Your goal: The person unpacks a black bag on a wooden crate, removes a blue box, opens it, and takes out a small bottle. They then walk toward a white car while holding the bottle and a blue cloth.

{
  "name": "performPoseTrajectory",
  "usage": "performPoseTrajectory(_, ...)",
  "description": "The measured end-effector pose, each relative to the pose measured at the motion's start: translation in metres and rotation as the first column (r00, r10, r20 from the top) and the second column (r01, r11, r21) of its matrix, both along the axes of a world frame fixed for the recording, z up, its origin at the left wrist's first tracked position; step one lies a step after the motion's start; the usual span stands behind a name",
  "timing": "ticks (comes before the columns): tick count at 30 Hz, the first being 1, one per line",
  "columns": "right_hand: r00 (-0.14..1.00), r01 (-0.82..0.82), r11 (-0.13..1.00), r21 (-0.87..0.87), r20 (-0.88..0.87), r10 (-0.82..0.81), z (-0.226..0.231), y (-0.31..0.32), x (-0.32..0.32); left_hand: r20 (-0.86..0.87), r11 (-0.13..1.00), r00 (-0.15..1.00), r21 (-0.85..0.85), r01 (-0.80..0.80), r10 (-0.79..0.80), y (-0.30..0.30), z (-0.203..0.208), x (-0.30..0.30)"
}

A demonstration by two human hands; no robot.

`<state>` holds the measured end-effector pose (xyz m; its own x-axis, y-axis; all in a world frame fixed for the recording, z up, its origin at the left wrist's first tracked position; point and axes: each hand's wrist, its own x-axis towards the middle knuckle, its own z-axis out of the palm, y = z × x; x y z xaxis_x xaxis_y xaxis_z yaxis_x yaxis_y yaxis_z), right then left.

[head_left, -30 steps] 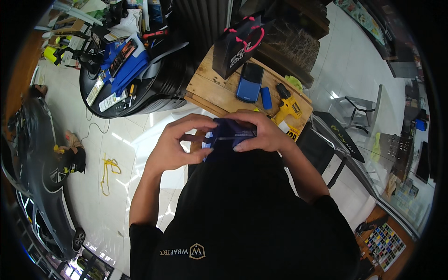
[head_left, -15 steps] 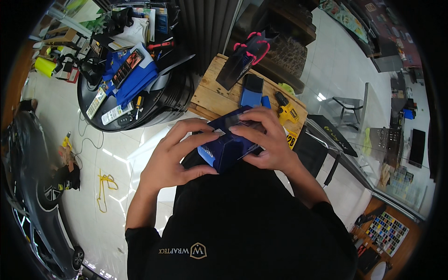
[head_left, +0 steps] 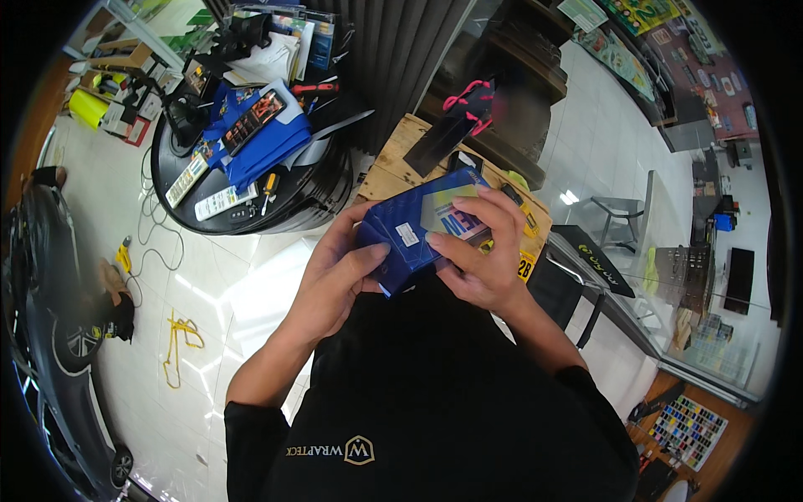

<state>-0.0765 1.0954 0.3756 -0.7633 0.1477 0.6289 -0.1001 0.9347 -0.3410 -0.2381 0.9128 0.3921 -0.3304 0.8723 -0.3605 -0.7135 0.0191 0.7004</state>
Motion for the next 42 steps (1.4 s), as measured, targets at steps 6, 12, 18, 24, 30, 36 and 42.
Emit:
performPoseTrajectory(6, 0.999, -0.034, 0.999, 0.025, 0.002, 0.034, -0.007, -0.008, -0.011, 0.085, 0.999, 0.995, 0.015, -0.046, 0.045, -0.008, -0.003, -0.002)
performPoseTrajectory(12, 0.990, -0.116, 0.993, 0.006, 0.080, 0.115, -0.005, -0.012, -0.020, 0.097, 0.997, 0.993, -0.016, -0.069, 0.070, -0.018, -0.009, -0.005)
performPoseTrajectory(18, 0.982, -0.165, 0.986, 0.022, 0.101, 0.162, -0.009, -0.006, -0.028, 0.048, 0.996, 0.998, -0.086, -0.026, 0.030, -0.020, -0.012, -0.013)
performPoseTrajectory(24, 0.975, -0.148, 0.989, 0.009, 0.171, 0.145, -0.018, -0.003, -0.024, 0.119, 0.983, 0.993, -0.180, 0.019, 0.003, -0.008, -0.025, -0.012)
performPoseTrajectory(30, 0.971, -0.144, 0.989, 0.040, 0.197, 0.134, -0.027, 0.009, -0.013, 0.133, 0.981, 0.985, -0.144, 0.129, -0.110, 0.005, -0.041, -0.019)
performPoseTrajectory(36, 0.992, 0.021, 0.992, -0.122, 0.127, -0.005, -0.050, 0.012, -0.001, 0.242, 0.997, 0.967, 0.020, 0.073, -0.076, 0.005, -0.039, -0.015)
performPoseTrajectory(42, 0.991, 0.059, 0.973, -0.222, -0.100, -0.083, -0.064, 0.025, 0.008, 0.146, 0.972, 0.986, 0.230, 0.044, -0.079, 0.009, -0.026, 0.004)
